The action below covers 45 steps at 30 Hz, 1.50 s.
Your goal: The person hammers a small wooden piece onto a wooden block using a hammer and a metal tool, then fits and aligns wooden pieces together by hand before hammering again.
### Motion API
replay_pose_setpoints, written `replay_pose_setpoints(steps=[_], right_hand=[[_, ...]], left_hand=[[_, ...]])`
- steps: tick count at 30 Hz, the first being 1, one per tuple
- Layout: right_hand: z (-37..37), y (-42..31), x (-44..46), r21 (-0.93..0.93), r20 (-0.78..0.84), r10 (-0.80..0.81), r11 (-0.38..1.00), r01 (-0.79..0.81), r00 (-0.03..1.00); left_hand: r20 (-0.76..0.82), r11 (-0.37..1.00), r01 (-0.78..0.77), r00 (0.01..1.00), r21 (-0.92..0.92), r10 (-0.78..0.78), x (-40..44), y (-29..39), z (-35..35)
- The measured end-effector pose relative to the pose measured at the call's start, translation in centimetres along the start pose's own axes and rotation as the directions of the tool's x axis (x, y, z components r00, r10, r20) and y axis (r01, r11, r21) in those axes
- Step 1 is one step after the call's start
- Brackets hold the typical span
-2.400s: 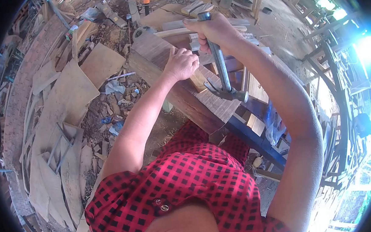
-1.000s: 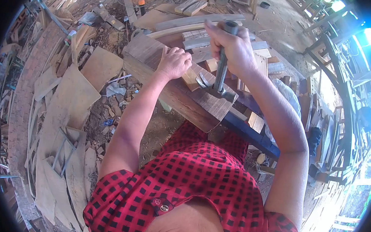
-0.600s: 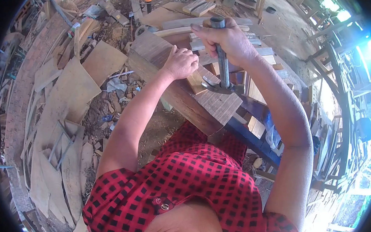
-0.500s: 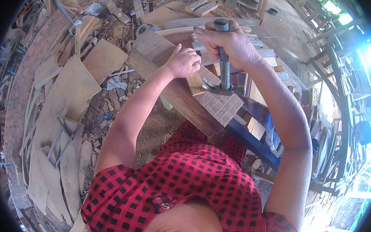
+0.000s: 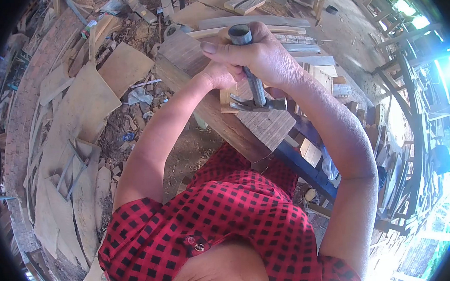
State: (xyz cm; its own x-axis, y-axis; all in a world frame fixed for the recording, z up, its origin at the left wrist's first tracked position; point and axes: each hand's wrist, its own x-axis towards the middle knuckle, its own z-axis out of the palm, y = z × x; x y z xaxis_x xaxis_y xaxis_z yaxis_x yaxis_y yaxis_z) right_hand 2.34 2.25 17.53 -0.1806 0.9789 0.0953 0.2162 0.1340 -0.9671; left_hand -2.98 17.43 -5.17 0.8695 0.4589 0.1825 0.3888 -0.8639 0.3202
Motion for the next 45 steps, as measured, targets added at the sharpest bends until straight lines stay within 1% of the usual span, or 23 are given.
replay_pose_setpoints(steps=[3, 5, 10, 12, 15, 16, 17, 18, 20, 21, 22, 23, 24, 25, 27, 32, 36, 38, 39, 40, 42, 44, 45], right_hand=[[-0.9, 0.8, 0.5, 0.009, 0.018, -0.004, 1.000, 0.004, 1.000], [-1.1, 0.9, 0.3, 0.018, 0.013, 0.011, 1.000, -0.011, 1.000], [-0.9, 1.1, 0.6, 0.041, -0.026, 0.042, 0.998, -0.040, 0.999], [-0.7, 1.1, 1.1, -0.049, -0.008, -0.014, 0.999, 0.014, 1.000], [0.6, 0.9, 1.9, 0.075, -0.023, 0.000, 0.997, 0.002, 1.000], [1.1, 0.7, 2.0, 0.076, -0.023, 0.001, 0.997, 0.001, 1.000], [1.8, 0.5, 2.1, -0.002, -0.030, -0.054, 0.999, 0.054, 0.998], [2.1, 0.4, 2.1, -0.081, -0.033, -0.110, 0.991, 0.107, 0.993], [1.9, 0.7, 1.7, -0.038, -0.037, -0.107, 0.994, 0.106, 0.994], [1.6, 0.9, 1.4, 0.003, -0.043, -0.104, 0.995, 0.105, 0.994], [1.1, 1.3, 0.7, 0.005, -0.041, -0.103, 0.995, 0.103, 0.994], [0.3, 1.8, -0.3, 0.142, -0.092, -0.148, 0.977, 0.160, 0.985], [-0.6, 2.2, -1.2, 0.270, -0.148, -0.184, 0.938, 0.219, 0.972], [-1.3, 2.8, -1.9, 0.266, -0.147, -0.180, 0.940, 0.214, 0.973], [-2.6, 4.1, -3.3, 0.472, -0.156, -0.295, 0.816, 0.334, 0.943], [-3.9, 5.1, -4.5, 0.541, -0.203, -0.249, 0.777, 0.321, 0.947], [-1.6, 3.2, -2.4, 0.309, -0.211, -0.228, 0.907, 0.286, 0.951], [-0.4, 2.3, -0.6, 0.111, -0.179, -0.120, 0.984, 0.141, 0.977], [0.1, 2.0, 0.2, 0.111, -0.181, -0.126, 0.983, 0.147, 0.975], [0.6, 1.8, 1.1, 0.094, -0.108, -0.128, 0.986, 0.139, 0.986], [1.7, 1.2, 2.0, 0.074, -0.030, -0.129, 0.989, 0.131, 0.991], [2.8, 0.1, 2.5, 0.001, 0.091, -0.159, 0.987, 0.159, 0.983], [3.6, -0.9, 2.1, -0.082, 0.085, -0.083, 0.993, 0.090, 0.993]], left_hand=[[0.093, 0.999, 0.033, 0.995, 0.025, -0.036, 0.0, 0.3, -0.6], [-0.015, 0.989, -0.051, 0.998, 0.138, 0.054, 0.2, -0.3, 0.4], [-0.074, 0.987, -0.059, 0.995, 0.149, 0.071, 0.1, -0.1, 0.6], [-0.078, 0.989, -0.052, 0.995, 0.137, 0.064, 0.0, 0.0, 0.2], [-0.089, 0.998, 0.024, 0.996, -0.063, -0.030, -0.9, 1.3, -1.2], [-0.135, 0.912, -0.052, 0.991, -0.406, -0.004, -1.4, 2.1, -2.1], [-0.188, 0.708, -0.135, 0.982, -0.693, 0.003, -1.7, 2.5, -2.6], [-0.188, 0.709, -0.134, 0.982, -0.692, 0.002, -1.7, 2.5, -2.5], [-0.257, 0.553, -0.151, 0.959, -0.820, -0.120, -1.5, 2.5, -1.8], [-0.155, 0.824, -0.056, 0.987, -0.564, -0.039, -1.0, 1.8, -1.4], [-0.154, 0.824, -0.053, 0.987, -0.565, -0.042, -1.2, 1.9, -1.6], [-0.098, 0.978, -0.022, 0.995, -0.209, 0.002, -1.4, 2.0, -1.9], [-0.032, 0.984, -0.016, 0.999, 0.179, 0.022, -1.3, 2.2, -2.4], [0.016, 0.988, -0.003, 1.000, 0.155, 0.001, -1.3, 2.4, -2.9], [0.022, 0.991, -0.029, 0.999, 0.131, 0.026, -1.3, 2.4, -3.1], [0.041, 0.995, -0.033, 0.999, 0.095, 0.029, -1.2, 2.4, -3.2], [0.084, 0.984, -0.018, 0.996, 0.176, 0.004, -0.8, 2.2, -2.9], [-0.085, 0.996, 0.002, 0.996, -0.093, -0.009, 0.0, 0.3, 0.0], [-0.062, 0.506, -0.004, 0.993, -0.863, -0.098, 1.2, -2.1, 4.0], [-0.063, 0.510, -0.005, 0.993, -0.860, -0.096, 0.2, 0.0, 1.1], [0.232, 0.700, 0.420, 0.907, -0.577, -0.352, -3.2, 6.7, -7.8], [0.193, 0.738, 0.388, 0.921, -0.552, -0.339, -3.2, 6.2, -7.7], [0.158, 0.774, 0.357, 0.933, -0.523, -0.323, -3.2, 5.9, -7.4]])
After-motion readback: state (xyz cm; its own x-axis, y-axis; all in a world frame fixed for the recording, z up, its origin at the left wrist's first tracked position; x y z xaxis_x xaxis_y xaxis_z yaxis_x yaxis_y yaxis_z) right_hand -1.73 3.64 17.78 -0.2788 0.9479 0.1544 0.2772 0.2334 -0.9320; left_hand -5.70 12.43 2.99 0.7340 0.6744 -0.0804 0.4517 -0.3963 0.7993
